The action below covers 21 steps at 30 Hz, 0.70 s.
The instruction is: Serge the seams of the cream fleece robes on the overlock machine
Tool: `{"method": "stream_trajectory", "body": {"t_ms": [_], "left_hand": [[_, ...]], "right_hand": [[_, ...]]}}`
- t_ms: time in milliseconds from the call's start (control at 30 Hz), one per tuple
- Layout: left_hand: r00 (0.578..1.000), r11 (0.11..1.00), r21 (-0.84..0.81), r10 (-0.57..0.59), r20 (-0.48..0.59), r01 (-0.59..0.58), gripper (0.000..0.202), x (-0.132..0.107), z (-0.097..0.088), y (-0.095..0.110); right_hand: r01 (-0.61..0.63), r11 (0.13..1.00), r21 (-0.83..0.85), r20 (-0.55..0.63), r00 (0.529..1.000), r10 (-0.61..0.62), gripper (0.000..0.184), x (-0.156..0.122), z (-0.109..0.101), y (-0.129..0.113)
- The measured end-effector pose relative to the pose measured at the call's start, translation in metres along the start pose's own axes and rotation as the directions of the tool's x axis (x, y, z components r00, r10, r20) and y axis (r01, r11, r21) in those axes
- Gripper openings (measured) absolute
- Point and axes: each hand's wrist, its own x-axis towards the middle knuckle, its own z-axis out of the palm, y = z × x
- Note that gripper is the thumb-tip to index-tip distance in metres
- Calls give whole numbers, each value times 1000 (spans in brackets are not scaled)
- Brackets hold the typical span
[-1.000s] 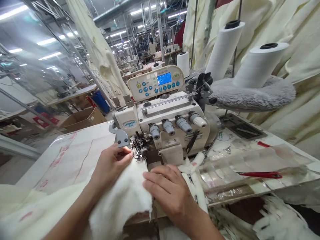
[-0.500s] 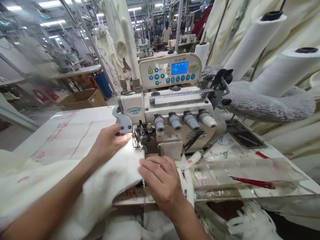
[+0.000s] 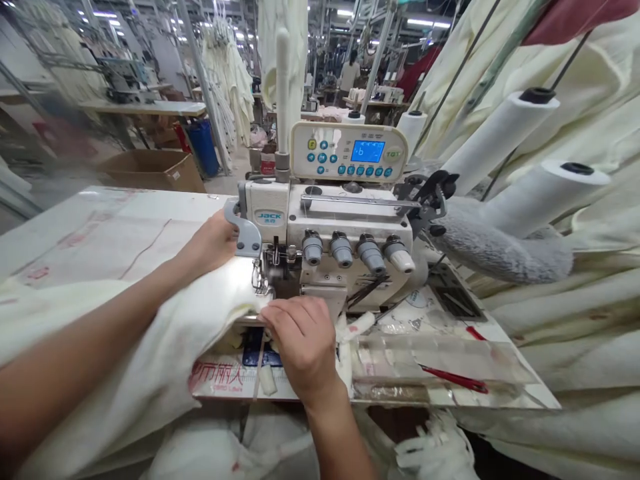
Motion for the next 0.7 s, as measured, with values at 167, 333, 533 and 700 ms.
{"method": "stream_trajectory", "body": {"t_ms": [167,333,533,700], "left_hand": [[1000,978,206,17,14,-19,12,11,-1,-2],[999,957,288,-37,28,27,8,29,2,-10],[994,939,332,-104,37,86,14,52,7,-23],[979,936,298,-201,13,188,23,65,5,-33]], "right_hand": [[14,996,-84,-15,1000,-15,8,3,6,6],[-58,994,-89,-98,994,49,16,-11,1,0],[-59,998,-3,-46,997,59,21,-33,-11,-17],[-47,998,45,-2,999,47,21,-38,-11,-33]]}}
